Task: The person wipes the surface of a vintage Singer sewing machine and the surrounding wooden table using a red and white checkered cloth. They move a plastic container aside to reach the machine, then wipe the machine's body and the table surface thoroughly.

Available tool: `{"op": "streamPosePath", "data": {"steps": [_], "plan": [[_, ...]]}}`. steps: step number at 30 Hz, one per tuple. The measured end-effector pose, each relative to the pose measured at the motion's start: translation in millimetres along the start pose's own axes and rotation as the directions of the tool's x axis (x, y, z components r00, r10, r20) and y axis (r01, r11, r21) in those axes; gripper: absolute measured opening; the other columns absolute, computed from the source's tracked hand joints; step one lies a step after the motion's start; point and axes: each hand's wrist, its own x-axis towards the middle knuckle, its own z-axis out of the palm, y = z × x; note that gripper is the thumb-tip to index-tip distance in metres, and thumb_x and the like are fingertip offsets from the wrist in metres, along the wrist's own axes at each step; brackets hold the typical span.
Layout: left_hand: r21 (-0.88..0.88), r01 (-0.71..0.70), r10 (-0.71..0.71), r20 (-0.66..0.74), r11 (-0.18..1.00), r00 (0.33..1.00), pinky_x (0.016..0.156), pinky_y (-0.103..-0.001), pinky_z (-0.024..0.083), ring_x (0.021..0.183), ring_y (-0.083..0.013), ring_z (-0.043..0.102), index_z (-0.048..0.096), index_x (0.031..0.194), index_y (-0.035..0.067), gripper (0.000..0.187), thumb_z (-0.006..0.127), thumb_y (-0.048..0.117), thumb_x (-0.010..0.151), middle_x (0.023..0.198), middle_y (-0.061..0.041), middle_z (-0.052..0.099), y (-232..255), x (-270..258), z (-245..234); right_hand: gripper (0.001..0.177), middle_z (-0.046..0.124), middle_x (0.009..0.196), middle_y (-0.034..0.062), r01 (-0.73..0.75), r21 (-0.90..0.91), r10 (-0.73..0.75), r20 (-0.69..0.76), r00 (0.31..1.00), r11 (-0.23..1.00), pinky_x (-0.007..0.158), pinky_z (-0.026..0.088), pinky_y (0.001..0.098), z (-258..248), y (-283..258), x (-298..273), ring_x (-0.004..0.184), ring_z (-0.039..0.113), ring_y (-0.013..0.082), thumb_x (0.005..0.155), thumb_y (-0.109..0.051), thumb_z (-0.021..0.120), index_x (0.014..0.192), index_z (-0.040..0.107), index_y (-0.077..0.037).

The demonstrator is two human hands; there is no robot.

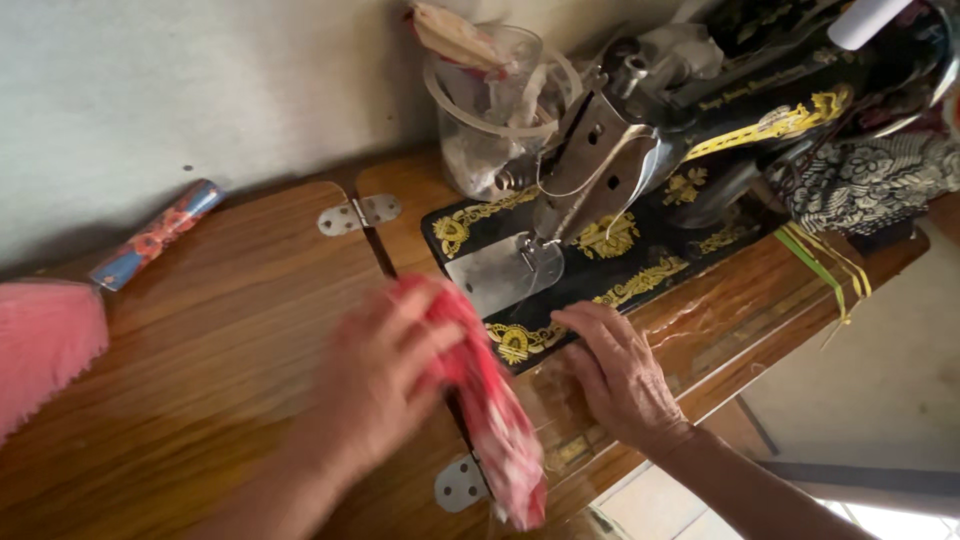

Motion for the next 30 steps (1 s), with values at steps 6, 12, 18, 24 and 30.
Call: {"op": "streamPosePath", "data": {"steps": [6, 12, 18, 24, 30], "plan": [[-0.033, 0.336, -0.335, 0.024, 0.941, 0.942, 0.108, -0.053, 0.046, 0.128, -0.0332, 0.054, 0.070, 0.131, 0.026, 0.050, 0.078, 0.014, 0.083, 0.145, -0.012, 0.056, -46, 50, 8, 0.032, 0.060, 0.132, 0.0149, -0.021, -0.079, 0.021, 0.009, 1.000, 0.997, 0.102, 0.043, 0.0490, 2, 2, 1, 0.124, 0.056, 0.0359, 0.095, -0.014, 0.059, 0.126, 0.064, -0.010], [0.004, 0.069, -0.068, 0.187, 0.998, 0.980, 0.100, -0.065, 0.044, 0.135, -0.0357, 0.047, 0.074, 0.120, 0.031, 0.053, 0.085, 0.028, 0.068, 0.152, -0.011, 0.046, 7, 34, -13, 0.030, 0.061, 0.132, 0.0134, -0.001, -0.049, 0.000, -0.032, 0.999, 0.999, 0.103, 0.045, 0.0466, -1, 2, 0, 0.121, 0.059, 0.0352, 0.095, -0.012, 0.059, 0.124, 0.065, -0.010], [0.082, 0.131, -0.135, 0.040, 0.988, 0.990, 0.093, -0.061, 0.048, 0.127, -0.0431, 0.052, 0.068, 0.115, 0.018, 0.059, 0.087, 0.040, 0.064, 0.149, -0.012, 0.046, 35, 34, 2, 0.029, 0.062, 0.130, 0.0129, -0.023, -0.059, 0.021, -0.027, 0.999, 0.998, 0.102, 0.046, 0.0469, -1, -4, 2, 0.117, 0.060, 0.0363, 0.093, -0.012, 0.061, 0.121, 0.066, -0.010], [-0.100, 0.359, -0.372, -0.172, 0.928, 0.912, 0.086, -0.047, 0.058, 0.100, -0.0325, 0.067, 0.058, 0.133, 0.008, 0.064, 0.080, 0.006, 0.073, 0.117, -0.011, 0.061, -22, 59, -3, 0.029, 0.062, 0.130, 0.0127, -0.043, -0.057, 0.042, -0.027, 0.999, 0.997, 0.103, 0.045, 0.0475, -3, -6, 2, 0.119, 0.059, 0.0364, 0.092, -0.012, 0.061, 0.120, 0.067, -0.010], [-0.196, -0.289, 0.281, -0.072, 0.937, 0.957, 0.079, -0.043, 0.061, 0.095, -0.0252, 0.071, 0.064, 0.123, 0.019, 0.069, 0.082, 0.015, 0.056, 0.125, -0.002, 0.067, 37, 22, -23, 0.029, 0.063, 0.131, 0.0135, -0.026, -0.054, 0.022, -0.063, 0.998, 0.998, 0.105, 0.045, 0.0472, 0, -1, -1, 0.124, 0.059, 0.0359, 0.094, -0.012, 0.061, 0.122, 0.066, -0.008]]}}
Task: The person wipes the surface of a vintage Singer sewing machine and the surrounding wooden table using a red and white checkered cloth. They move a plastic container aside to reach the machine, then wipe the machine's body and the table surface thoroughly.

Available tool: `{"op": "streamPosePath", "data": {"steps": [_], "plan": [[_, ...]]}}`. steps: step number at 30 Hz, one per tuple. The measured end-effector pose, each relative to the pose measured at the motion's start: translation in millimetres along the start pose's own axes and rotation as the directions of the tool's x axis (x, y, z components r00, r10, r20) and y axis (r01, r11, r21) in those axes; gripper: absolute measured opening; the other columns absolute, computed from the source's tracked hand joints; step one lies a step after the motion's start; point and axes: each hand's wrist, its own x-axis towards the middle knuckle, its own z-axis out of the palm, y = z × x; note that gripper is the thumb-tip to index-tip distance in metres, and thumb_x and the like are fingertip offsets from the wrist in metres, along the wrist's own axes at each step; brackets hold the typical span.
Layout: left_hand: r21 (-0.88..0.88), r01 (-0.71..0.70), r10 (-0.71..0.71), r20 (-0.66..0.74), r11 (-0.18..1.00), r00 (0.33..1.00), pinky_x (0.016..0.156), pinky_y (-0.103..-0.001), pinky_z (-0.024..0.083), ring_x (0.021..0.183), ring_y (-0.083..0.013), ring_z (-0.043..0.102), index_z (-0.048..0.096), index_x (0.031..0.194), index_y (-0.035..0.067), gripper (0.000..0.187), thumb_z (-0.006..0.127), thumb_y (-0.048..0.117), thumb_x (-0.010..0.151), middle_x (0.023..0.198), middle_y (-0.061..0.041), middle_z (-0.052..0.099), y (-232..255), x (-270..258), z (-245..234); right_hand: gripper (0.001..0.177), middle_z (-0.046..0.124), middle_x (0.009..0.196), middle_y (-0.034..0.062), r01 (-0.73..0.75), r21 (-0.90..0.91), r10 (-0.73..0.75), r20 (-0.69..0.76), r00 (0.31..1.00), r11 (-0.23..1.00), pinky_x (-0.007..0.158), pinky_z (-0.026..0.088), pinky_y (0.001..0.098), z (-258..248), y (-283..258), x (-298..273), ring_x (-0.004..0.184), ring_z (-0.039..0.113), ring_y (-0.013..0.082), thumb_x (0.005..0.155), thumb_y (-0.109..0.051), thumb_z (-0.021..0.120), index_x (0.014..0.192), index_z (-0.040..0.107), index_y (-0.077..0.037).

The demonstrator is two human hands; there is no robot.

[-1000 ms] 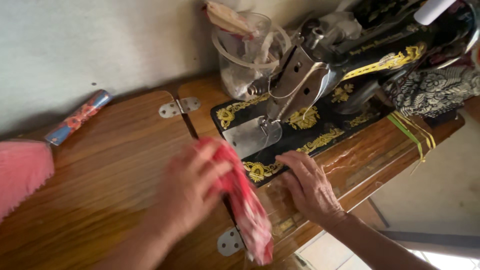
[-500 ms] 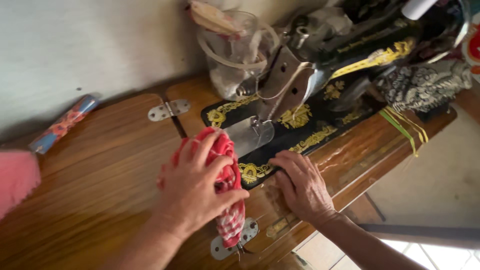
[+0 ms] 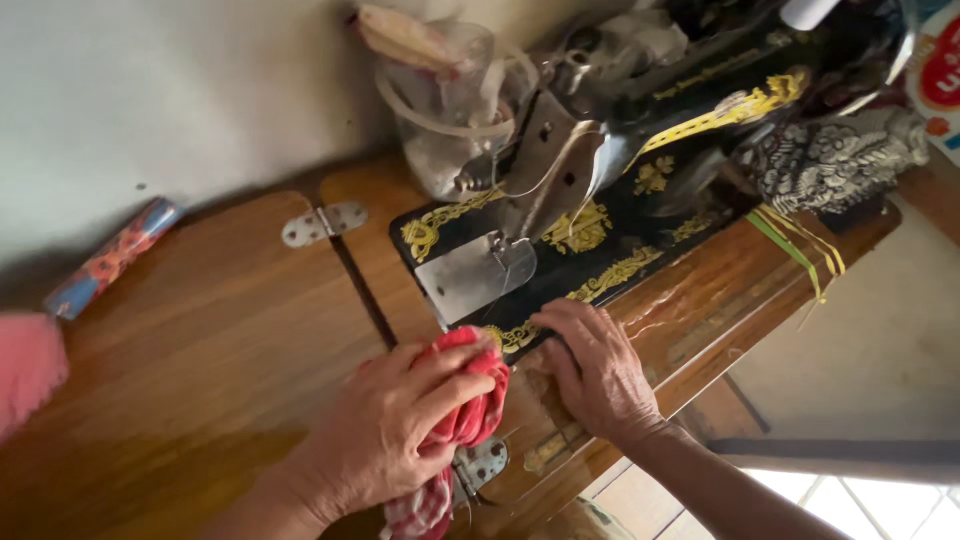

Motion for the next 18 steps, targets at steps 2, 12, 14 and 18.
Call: {"op": "streamPosePath", "data": {"steps": [2, 12, 14, 18], "plan": [[-0.165, 0.509, -0.446, 0.308, 0.845, 0.840, 0.080, -0.035, 0.063, 0.094, -0.0151, 0.073, 0.065, 0.124, 0.024, 0.049, 0.065, 0.009, 0.078, 0.123, 0.004, 0.070, -9, 5, -1, 0.029, 0.063, 0.130, 0.0145, -0.003, -0.007, 0.003, -0.017, 1.000, 1.000, 0.104, 0.046, 0.0472, 1, -2, 0, 0.123, 0.059, 0.0365, 0.093, -0.012, 0.061, 0.121, 0.066, -0.008], [-0.279, 0.433, -0.493, -0.204, 0.857, 0.846, 0.091, -0.041, 0.056, 0.109, -0.0357, 0.070, 0.067, 0.123, 0.003, 0.034, 0.071, 0.025, 0.099, 0.127, -0.022, 0.067, 18, 7, 47, 0.048, 0.058, 0.134, 0.0279, -0.078, 0.777, 0.086, 0.031, 0.996, 0.625, 0.103, 0.049, 0.0569, 10, -63, -8, 0.125, 0.056, 0.0465, 0.090, -0.028, 0.073, 0.131, 0.062, -0.005], [-0.492, 0.669, -0.768, 0.001, 0.557, 0.641, 0.084, -0.038, 0.059, 0.096, -0.0293, 0.076, 0.071, 0.120, 0.007, 0.032, 0.063, 0.029, 0.098, 0.111, -0.013, 0.075, 26, 7, 43, 0.066, 0.051, 0.143, 0.0282, 0.220, -0.034, -0.222, -0.087, 0.971, 0.975, 0.105, 0.041, 0.0549, 4, -76, -22, 0.130, 0.051, 0.0484, 0.079, -0.041, 0.079, 0.134, 0.061, -0.009], [-0.502, 0.537, -0.673, -0.131, 0.679, 0.728, 0.083, -0.037, 0.059, 0.097, -0.0276, 0.077, 0.073, 0.113, 0.007, 0.023, 0.057, 0.022, 0.105, 0.106, -0.012, 0.078, 23, 3, 39, 0.044, 0.056, 0.140, 0.0177, 0.140, 0.010, -0.138, -0.095, 0.986, 0.990, 0.106, 0.048, 0.0516, 1, -53, -27, 0.128, 0.056, 0.0420, 0.078, -0.016, 0.076, 0.122, 0.069, -0.014]]}}
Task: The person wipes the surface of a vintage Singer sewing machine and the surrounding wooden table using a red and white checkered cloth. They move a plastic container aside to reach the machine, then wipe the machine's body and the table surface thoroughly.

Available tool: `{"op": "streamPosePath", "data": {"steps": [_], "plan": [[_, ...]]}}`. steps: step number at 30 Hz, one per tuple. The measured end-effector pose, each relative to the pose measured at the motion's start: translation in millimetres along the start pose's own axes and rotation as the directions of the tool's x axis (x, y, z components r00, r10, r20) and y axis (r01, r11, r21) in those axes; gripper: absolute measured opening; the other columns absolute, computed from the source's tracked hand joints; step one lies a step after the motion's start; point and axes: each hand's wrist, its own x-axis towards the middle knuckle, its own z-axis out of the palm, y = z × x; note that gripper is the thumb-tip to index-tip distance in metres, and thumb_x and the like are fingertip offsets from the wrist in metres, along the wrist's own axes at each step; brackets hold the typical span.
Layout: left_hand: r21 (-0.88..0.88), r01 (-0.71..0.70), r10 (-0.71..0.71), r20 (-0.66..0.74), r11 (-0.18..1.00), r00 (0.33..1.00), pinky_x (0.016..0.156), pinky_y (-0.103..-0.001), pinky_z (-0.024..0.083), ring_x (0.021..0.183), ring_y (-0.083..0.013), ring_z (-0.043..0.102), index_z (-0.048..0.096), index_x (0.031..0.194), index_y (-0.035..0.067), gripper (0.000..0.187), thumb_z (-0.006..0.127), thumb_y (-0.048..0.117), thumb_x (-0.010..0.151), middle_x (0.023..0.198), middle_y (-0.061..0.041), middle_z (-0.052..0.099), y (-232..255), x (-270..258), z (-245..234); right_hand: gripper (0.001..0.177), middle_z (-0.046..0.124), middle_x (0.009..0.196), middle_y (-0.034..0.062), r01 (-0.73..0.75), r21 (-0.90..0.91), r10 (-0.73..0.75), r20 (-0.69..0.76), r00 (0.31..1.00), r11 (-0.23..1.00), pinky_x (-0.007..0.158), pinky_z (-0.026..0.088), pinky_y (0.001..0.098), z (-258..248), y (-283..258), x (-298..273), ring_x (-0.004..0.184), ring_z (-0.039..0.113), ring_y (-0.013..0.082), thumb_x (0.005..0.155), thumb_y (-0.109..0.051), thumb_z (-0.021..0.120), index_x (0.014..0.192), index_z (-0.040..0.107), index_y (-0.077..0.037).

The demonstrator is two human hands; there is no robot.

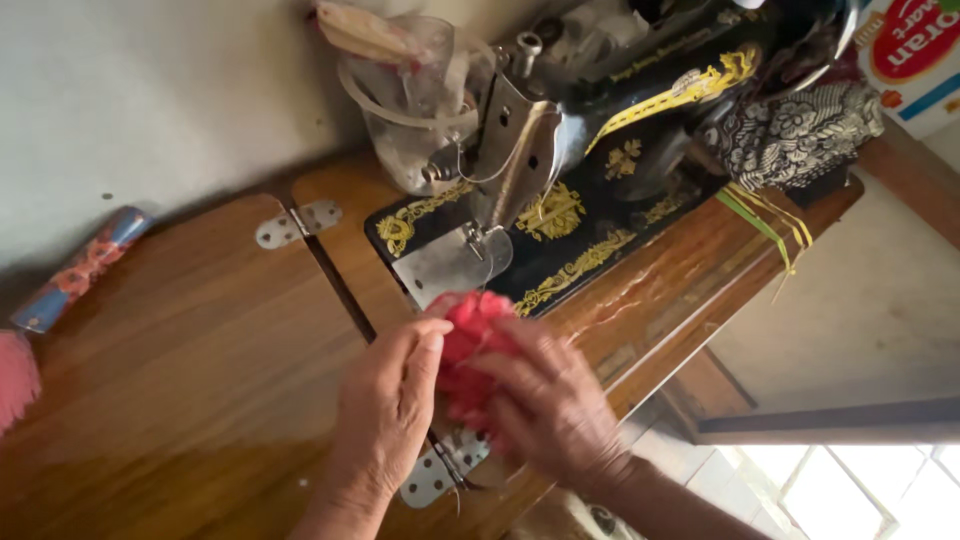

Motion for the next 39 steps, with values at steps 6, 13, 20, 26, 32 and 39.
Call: {"op": "streamPosePath", "data": {"steps": [6, 13, 20, 26, 32, 39], "plan": [[0.133, -0.105, 0.105, 0.007, 0.986, 0.994, 0.087, -0.040, 0.055, 0.107, -0.0341, 0.068, 0.070, 0.105, 0.006, 0.013, 0.065, 0.014, 0.096, 0.115, -0.011, 0.071, 1, -16, 13, 0.044, 0.056, 0.137, 0.0201, -0.145, -0.058, 0.140, -0.082, 0.987, 0.988, 0.101, 0.050, 0.0512, -27, 40, -9, 0.120, 0.058, 0.0425, 0.071, 0.002, 0.067, 0.114, 0.068, -0.010], [0.344, -0.193, 0.140, 0.173, 0.919, 0.975, 0.087, -0.045, 0.050, 0.103, -0.0352, 0.062, 0.069, 0.105, 0.009, 0.017, 0.067, 0.012, 0.088, 0.118, -0.008, 0.066, 0, -21, 27, 0.043, 0.059, 0.128, 0.0166, -0.018, -0.044, 0.018, -0.006, 1.000, 0.999, 0.093, 0.052, 0.0505, -38, 75, -39, 0.108, 0.059, 0.0384, 0.068, 0.003, 0.067, 0.109, 0.069, -0.011], [0.435, -0.176, 0.151, 0.090, 0.883, 0.984, 0.088, -0.046, 0.049, 0.104, -0.0344, 0.061, 0.068, 0.106, 0.009, 0.021, 0.069, 0.012, 0.085, 0.118, -0.008, 0.065, 11, -29, 42, 0.033, 0.052, 0.143, 0.0114, -0.492, 0.205, 0.488, 0.075, 0.870, 0.846, 0.076, 0.059, 0.0433, -62, 112, -33, 0.093, 0.073, 0.0267, 0.086, -0.010, 0.054, 0.117, 0.064, -0.014], [0.583, -0.121, 0.116, 0.047, 0.803, 0.992, 0.091, -0.047, 0.047, 0.106, -0.0334, 0.060, 0.067, 0.107, 0.010, 0.023, 0.070, 0.015, 0.085, 0.120, -0.008, 0.064, 16, -34, 62, 0.043, 0.054, 0.130, 0.0203, 0.001, 0.014, -0.002, 0.095, 0.995, 1.000, 0.095, 0.051, 0.0523, -64, 93, -45, 0.120, 0.054, 0.0383, 0.074, -0.033, 0.087, 0.102, 0.065, -0.010], [0.689, -0.058, 0.101, -0.023, 0.723, 0.995, 0.094, -0.050, 0.043, 0.108, -0.0321, 0.058, 0.068, 0.110, 0.013, 0.026, 0.071, 0.020, 0.084, 0.123, -0.006, 0.062, 28, -38, 81, 0.040, 0.053, 0.124, 0.0227, -0.357, -0.179, 0.334, -0.147, 0.931, 0.917, 0.088, 0.052, 0.0533, -100, 177, -29, 0.111, 0.054, 0.0409, 0.069, -0.008, 0.078, 0.107, 0.064, -0.005], [0.598, -0.226, 0.199, 0.112, 0.769, 0.974, 0.104, -0.050, 0.040, 0.120, -0.0298, 0.055, 0.064, 0.118, 0.012, 0.027, 0.068, 0.021, 0.092, 0.131, -0.008, 0.057, 28, -26, 117, 0.037, 0.056, 0.133, 0.0175, 0.019, 0.020, -0.021, 0.125, 0.992, 1.000, 0.094, 0.056, 0.0489, -85, 159, -68, 0.115, 0.059, 0.0360, 0.073, -0.008, 0.076, 0.107, 0.064, -0.012]]}}
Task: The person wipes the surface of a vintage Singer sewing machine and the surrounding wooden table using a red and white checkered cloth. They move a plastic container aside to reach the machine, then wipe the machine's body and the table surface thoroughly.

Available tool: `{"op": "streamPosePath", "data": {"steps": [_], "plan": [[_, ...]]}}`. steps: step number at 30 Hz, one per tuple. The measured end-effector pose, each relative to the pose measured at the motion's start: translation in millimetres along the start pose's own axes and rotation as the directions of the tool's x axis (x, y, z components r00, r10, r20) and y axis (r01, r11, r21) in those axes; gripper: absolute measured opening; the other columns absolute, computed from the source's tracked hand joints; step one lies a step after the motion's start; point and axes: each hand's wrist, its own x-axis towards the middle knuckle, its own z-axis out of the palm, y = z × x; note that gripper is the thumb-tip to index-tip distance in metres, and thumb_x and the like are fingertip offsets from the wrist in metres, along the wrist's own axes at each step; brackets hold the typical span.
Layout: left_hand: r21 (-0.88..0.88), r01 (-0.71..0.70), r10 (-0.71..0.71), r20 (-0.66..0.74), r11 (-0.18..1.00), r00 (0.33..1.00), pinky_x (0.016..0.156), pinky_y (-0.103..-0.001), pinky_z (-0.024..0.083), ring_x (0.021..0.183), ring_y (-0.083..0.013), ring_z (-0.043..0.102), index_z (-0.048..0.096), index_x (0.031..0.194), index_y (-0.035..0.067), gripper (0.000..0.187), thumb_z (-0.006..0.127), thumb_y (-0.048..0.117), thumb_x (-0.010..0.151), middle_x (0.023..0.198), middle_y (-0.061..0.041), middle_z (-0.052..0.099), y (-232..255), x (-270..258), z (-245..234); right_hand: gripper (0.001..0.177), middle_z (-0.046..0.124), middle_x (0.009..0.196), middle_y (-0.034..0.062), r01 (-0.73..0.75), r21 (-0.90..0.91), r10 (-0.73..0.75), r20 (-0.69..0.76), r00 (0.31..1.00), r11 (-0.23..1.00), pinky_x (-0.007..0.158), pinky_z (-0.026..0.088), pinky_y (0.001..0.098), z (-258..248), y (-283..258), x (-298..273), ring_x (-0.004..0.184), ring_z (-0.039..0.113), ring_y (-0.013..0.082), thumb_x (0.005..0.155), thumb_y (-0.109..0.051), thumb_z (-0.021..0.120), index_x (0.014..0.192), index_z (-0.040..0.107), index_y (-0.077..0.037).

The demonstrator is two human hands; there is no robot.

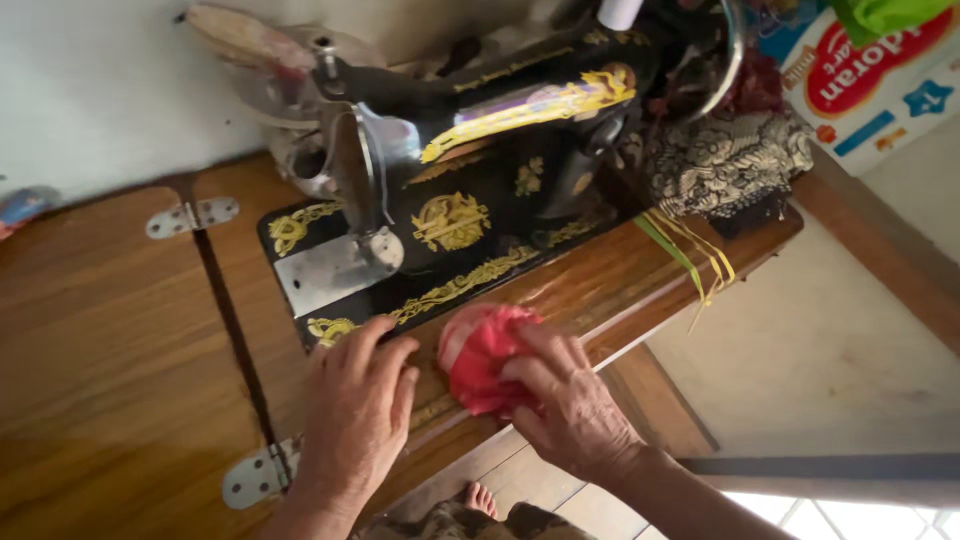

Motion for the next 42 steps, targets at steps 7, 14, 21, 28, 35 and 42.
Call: {"op": "streamPosePath", "data": {"steps": [7, 14, 21, 28, 35, 42], "plan": [[0.139, 0.040, -0.049, 0.059, 0.989, 0.997, 0.106, -0.059, 0.032, 0.119, -0.0232, 0.055, 0.066, 0.115, 0.019, 0.029, 0.067, 0.029, 0.088, 0.126, -0.001, 0.059, 9, 0, 6, 0.044, 0.052, 0.139, 0.0230, -0.272, -0.197, 0.195, -0.336, 0.921, 0.942, 0.096, 0.051, 0.0543, -30, 88, 14, 0.124, 0.051, 0.0459, 0.074, -0.006, 0.075, 0.117, 0.063, -0.010], [0.160, 0.057, -0.068, 0.062, 0.985, 0.996, 0.106, -0.058, 0.032, 0.120, -0.0220, 0.054, 0.067, 0.114, 0.020, 0.028, 0.067, 0.029, 0.087, 0.125, 0.000, 0.059, 13, 3, 5, 0.043, 0.053, 0.133, 0.0211, -0.027, -0.056, 0.024, -0.057, 0.998, 0.998, 0.095, 0.048, 0.0547, -4, 33, -4, 0.118, 0.052, 0.0450, 0.072, -0.010, 0.076, 0.113, 0.062, -0.013], [0.146, 0.054, -0.064, 0.066, 0.988, 0.996, 0.104, -0.057, 0.034, 0.121, -0.0214, 0.054, 0.067, 0.114, 0.020, 0.028, 0.068, 0.028, 0.087, 0.126, 0.000, 0.059, 11, 3, 5, 0.037, 0.058, 0.124, 0.0181, -0.311, -0.228, 0.220, -0.350, 0.910, 0.923, 0.095, 0.046, 0.0547, -42, 105, 23, 0.115, 0.052, 0.0436, 0.076, -0.004, 0.071, 0.113, 0.064, -0.009], [0.176, 0.004, -0.023, 0.102, 0.984, 0.995, 0.095, -0.053, 0.038, 0.113, -0.0240, 0.056, 0.068, 0.107, 0.014, 0.028, 0.070, 0.022, 0.081, 0.132, -0.004, 0.059, 20, 18, 16, 0.043, 0.059, 0.124, 0.0182, 0.031, -0.038, -0.037, -0.145, 0.989, 0.999, 0.092, 0.051, 0.0505, -20, 39, -8, 0.113, 0.057, 0.0408, 0.064, 0.000, 0.075, 0.105, 0.066, -0.011], [0.002, -0.176, 0.173, 0.161, 0.984, 0.972, 0.096, -0.048, 0.041, 0.114, -0.0255, 0.057, 0.068, 0.112, 0.013, 0.024, 0.068, 0.019, 0.089, 0.131, -0.007, 0.059, 33, 47, 53, 0.039, 0.054, 0.131, 0.0226, -0.439, -0.103, 0.357, -0.434, 0.827, 0.892, 0.093, 0.050, 0.0535, -55, 102, -2, 0.117, 0.054, 0.0443, 0.073, 0.001, 0.078, 0.109, 0.063, -0.005], [0.056, -0.204, 0.191, 0.184, 0.977, 0.964, 0.095, -0.051, 0.038, 0.109, -0.0238, 0.057, 0.067, 0.108, 0.016, 0.024, 0.068, 0.021, 0.085, 0.125, -0.002, 0.060, 46, 66, 61, 0.033, 0.057, 0.121, 0.0188, -0.143, -0.054, 0.122, -0.289, 0.950, 0.988, 0.078, 0.056, 0.0471, -28, 56, -34, 0.103, 0.059, 0.0368, 0.067, -0.009, 0.078, 0.097, 0.065, -0.011]]}}
